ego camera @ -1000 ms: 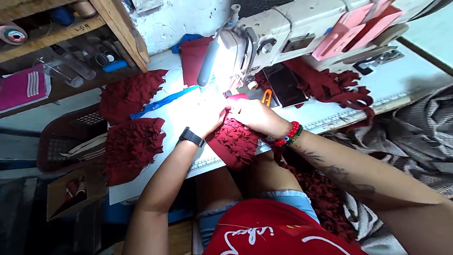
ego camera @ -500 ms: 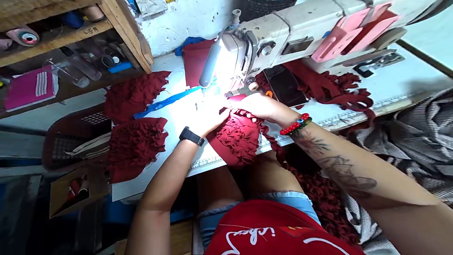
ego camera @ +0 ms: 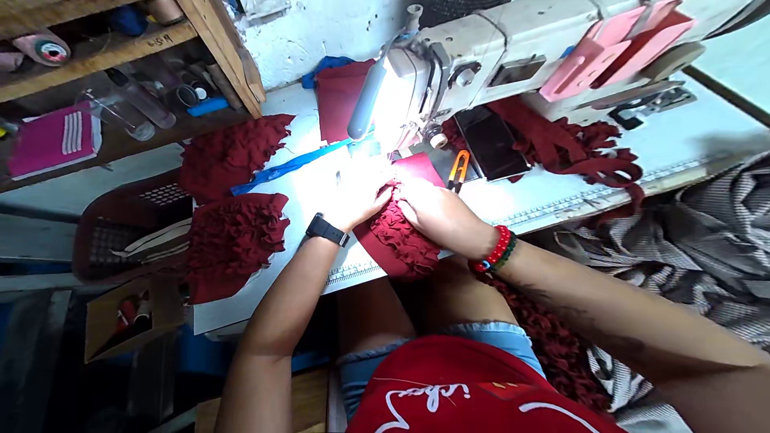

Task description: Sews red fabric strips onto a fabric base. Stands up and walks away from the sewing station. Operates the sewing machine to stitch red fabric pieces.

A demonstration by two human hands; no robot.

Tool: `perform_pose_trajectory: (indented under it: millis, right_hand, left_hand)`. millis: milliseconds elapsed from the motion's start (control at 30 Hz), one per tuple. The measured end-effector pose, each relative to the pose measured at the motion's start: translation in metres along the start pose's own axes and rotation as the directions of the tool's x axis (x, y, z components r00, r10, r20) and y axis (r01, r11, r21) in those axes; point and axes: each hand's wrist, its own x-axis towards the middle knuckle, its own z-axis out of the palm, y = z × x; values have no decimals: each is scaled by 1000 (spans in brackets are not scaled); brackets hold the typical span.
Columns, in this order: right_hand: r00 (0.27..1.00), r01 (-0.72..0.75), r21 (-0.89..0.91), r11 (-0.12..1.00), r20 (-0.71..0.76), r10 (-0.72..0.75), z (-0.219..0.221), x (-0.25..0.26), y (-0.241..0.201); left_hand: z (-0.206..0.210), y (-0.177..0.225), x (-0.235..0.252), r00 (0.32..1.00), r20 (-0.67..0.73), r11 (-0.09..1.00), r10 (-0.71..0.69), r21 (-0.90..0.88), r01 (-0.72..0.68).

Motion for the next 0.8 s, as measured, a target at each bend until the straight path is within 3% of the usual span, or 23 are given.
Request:
perform_pose_trajectory:
  millis: [100, 200, 367, 467, 667, 800]
  right_hand:
    - [1000, 30, 21, 999, 0, -30, 2, -9, 4]
    - [999, -13, 85, 996, 52, 9, -6, -11, 5]
    - [965, -247, 420, 873, 193, 180, -29, -7, 20]
    - [927, -363, 527, 768, 283, 245, -40, 1, 25]
    - [933, -356, 486, 798, 226, 279, -47, 10, 23]
    - [960, -263, 417, 870, 199, 195, -36, 18, 35]
  left_hand:
    - [-4, 8, 1, 992, -92, 994, 86, -56, -91]
    - [-2, 13, -1, 998, 10, 994, 64, -87, -63]
    - [-6, 16, 5, 993, 117, 996, -14, -86, 24]
    - [-3, 16, 7, 997, 80, 995, -22, -95, 30]
    - [-2, 10, 5, 999, 17, 989, -46, -139, 47]
    - [0, 6, 4, 999, 0, 980, -54, -191, 53]
